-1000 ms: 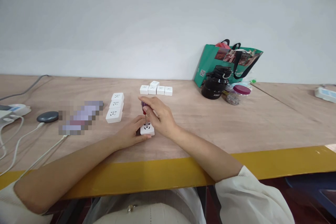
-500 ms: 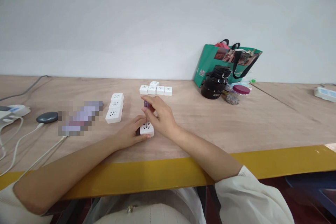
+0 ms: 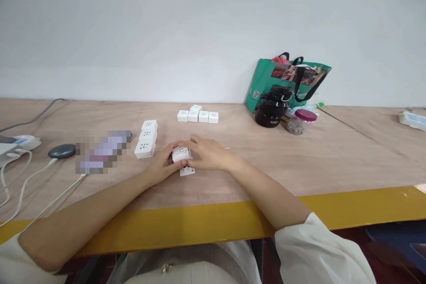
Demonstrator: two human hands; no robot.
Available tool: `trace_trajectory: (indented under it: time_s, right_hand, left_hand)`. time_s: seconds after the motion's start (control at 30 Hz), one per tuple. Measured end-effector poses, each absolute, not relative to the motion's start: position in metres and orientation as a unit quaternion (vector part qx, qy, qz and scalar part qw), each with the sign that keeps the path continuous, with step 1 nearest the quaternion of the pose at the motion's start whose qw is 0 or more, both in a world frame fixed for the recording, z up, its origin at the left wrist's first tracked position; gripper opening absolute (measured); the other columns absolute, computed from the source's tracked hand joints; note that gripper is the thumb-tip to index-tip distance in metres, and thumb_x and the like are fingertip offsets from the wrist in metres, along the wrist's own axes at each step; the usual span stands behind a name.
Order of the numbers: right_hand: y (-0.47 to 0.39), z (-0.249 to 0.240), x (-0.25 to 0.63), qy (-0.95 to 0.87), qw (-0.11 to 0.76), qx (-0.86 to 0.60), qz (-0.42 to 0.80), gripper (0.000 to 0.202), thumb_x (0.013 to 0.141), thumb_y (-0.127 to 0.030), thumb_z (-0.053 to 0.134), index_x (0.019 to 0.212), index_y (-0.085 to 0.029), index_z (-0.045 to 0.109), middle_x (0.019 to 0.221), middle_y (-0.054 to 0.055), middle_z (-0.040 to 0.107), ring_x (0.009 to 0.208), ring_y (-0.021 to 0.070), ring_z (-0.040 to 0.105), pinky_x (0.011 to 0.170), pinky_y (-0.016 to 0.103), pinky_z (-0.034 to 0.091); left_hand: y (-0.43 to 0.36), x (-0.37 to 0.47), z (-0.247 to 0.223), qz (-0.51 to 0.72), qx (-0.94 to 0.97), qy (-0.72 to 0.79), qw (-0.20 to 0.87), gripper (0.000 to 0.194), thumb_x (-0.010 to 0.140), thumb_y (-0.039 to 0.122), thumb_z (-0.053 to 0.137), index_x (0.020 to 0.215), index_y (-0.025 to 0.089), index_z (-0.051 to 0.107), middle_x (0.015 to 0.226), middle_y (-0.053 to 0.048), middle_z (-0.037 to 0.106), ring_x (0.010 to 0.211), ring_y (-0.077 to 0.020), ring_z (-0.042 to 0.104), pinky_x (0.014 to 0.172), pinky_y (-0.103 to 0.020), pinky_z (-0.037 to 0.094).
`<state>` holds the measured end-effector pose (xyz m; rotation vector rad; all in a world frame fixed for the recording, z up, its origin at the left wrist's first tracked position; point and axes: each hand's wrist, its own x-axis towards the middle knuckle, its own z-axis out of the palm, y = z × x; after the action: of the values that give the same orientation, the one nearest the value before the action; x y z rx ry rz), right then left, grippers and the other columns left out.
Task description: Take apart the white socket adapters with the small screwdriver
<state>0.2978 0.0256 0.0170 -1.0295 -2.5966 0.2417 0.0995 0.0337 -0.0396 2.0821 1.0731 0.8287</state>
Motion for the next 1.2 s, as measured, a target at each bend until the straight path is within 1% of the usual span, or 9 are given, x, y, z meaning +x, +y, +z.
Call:
trace_trajectory:
  time_s: [0.13, 0.3, 0.43, 0.5, 0.6, 0.67, 0.77, 1.03, 1.2]
  right_hand:
    - [0.023, 0.011, 0.29, -0.928, 0.09, -0.361, 0.0, 0.049, 0.083, -0.033, 0.05, 0.13, -0.023, 0.038, 0.098, 0.006, 0.05, 0.074, 0.0177, 0.053, 0.059, 0.028, 0.041]
    - [0.023, 0.001, 0.281, -0.912, 0.108, -0.385, -0.089, 0.037, 0.084, -0.028, 0.049, 0.119, -0.017, 0.046, 0.1, 0.009, 0.052, 0.072, 0.0181, 0.054, 0.056, 0.027, 0.038]
    - [0.026, -0.008, 0.276, -0.905, 0.1, -0.399, -0.113, 0.033, 0.083, -0.022, 0.05, 0.116, -0.018, 0.05, 0.099, 0.009, 0.054, 0.07, 0.0183, 0.055, 0.053, 0.026, 0.035]
    - [0.03, -0.009, 0.277, -0.896, 0.119, -0.42, -0.088, 0.03, 0.084, -0.027, 0.049, 0.113, -0.02, 0.052, 0.1, 0.009, 0.054, 0.07, 0.0179, 0.055, 0.054, 0.026, 0.035]
    - [0.044, -0.009, 0.286, -0.828, 0.211, -0.518, 0.024, 0.02, 0.081, -0.031, 0.053, 0.098, -0.021, 0.058, 0.097, 0.006, 0.055, 0.076, 0.0171, 0.054, 0.059, 0.025, 0.035]
    - [0.061, -0.011, 0.3, -0.714, 0.283, -0.623, 0.147, 0.012, 0.074, -0.029, 0.06, 0.08, -0.019, 0.059, 0.085, 0.003, 0.057, 0.076, 0.0157, 0.052, 0.06, 0.023, 0.033]
    - [0.086, -0.018, 0.331, -0.641, 0.285, -0.681, 0.21, 0.021, 0.076, -0.034, 0.055, 0.064, -0.016, 0.054, 0.063, 0.001, 0.053, 0.059, 0.0125, 0.047, 0.052, 0.023, 0.029]
    - [0.108, -0.039, 0.37, -0.525, 0.289, -0.716, 0.358, 0.029, 0.077, -0.04, 0.059, 0.065, -0.015, 0.052, 0.045, -0.005, 0.042, 0.037, 0.0052, 0.031, 0.039, 0.021, 0.02]
    - [0.111, -0.039, 0.368, -0.484, 0.31, -0.718, 0.393, 0.036, 0.078, -0.043, 0.058, 0.058, -0.016, 0.048, 0.042, -0.005, 0.041, 0.035, 0.0044, 0.029, 0.037, 0.021, 0.018]
  left_hand:
    - [0.036, 0.101, -0.039, 0.322, 0.767, 0.432, 0.349, 0.062, 0.079, 0.047, 0.056, 0.13, 0.02, 0.034, 0.119, -0.007, 0.054, 0.101, -0.0241, 0.056, 0.085, -0.038, 0.047]
    - [0.039, 0.104, -0.036, 0.358, 0.734, 0.426, 0.39, 0.058, 0.081, 0.045, 0.052, 0.128, 0.016, 0.034, 0.117, -0.008, 0.057, 0.097, -0.022, 0.058, 0.083, -0.036, 0.048]
    - [0.041, 0.104, -0.038, 0.336, 0.732, 0.41, 0.428, 0.062, 0.082, 0.047, 0.051, 0.131, 0.017, 0.029, 0.122, -0.008, 0.055, 0.096, -0.0222, 0.059, 0.085, -0.04, 0.048]
    - [0.041, 0.104, -0.04, 0.332, 0.733, 0.396, 0.443, 0.063, 0.083, 0.048, 0.048, 0.134, 0.018, 0.024, 0.127, -0.01, 0.051, 0.103, -0.0231, 0.057, 0.088, -0.042, 0.046]
    - [0.039, 0.103, -0.041, 0.33, 0.754, 0.386, 0.417, 0.066, 0.084, 0.05, 0.048, 0.136, 0.02, 0.021, 0.136, -0.012, 0.041, 0.118, -0.0253, 0.047, 0.095, -0.042, 0.042]
    - [0.036, 0.102, -0.04, 0.301, 0.783, 0.404, 0.364, 0.073, 0.079, 0.051, 0.056, 0.137, 0.021, 0.022, 0.139, -0.012, 0.036, 0.122, -0.0276, 0.042, 0.097, -0.044, 0.039]
    - [0.032, 0.1, -0.037, 0.232, 0.829, 0.425, 0.281, 0.081, 0.071, 0.053, 0.064, 0.136, 0.023, 0.027, 0.139, -0.011, 0.034, 0.124, -0.0304, 0.038, 0.099, -0.046, 0.037]
    - [0.033, 0.1, -0.037, 0.169, 0.882, 0.396, 0.193, 0.052, 0.078, 0.045, 0.059, 0.122, 0.021, 0.046, 0.122, -0.008, 0.051, 0.113, -0.0274, 0.047, 0.095, -0.041, 0.038]
    - [0.035, 0.1, -0.038, 0.173, 0.888, 0.384, 0.183, 0.048, 0.079, 0.044, 0.058, 0.12, 0.02, 0.047, 0.121, -0.008, 0.052, 0.112, -0.0268, 0.047, 0.094, -0.04, 0.038]
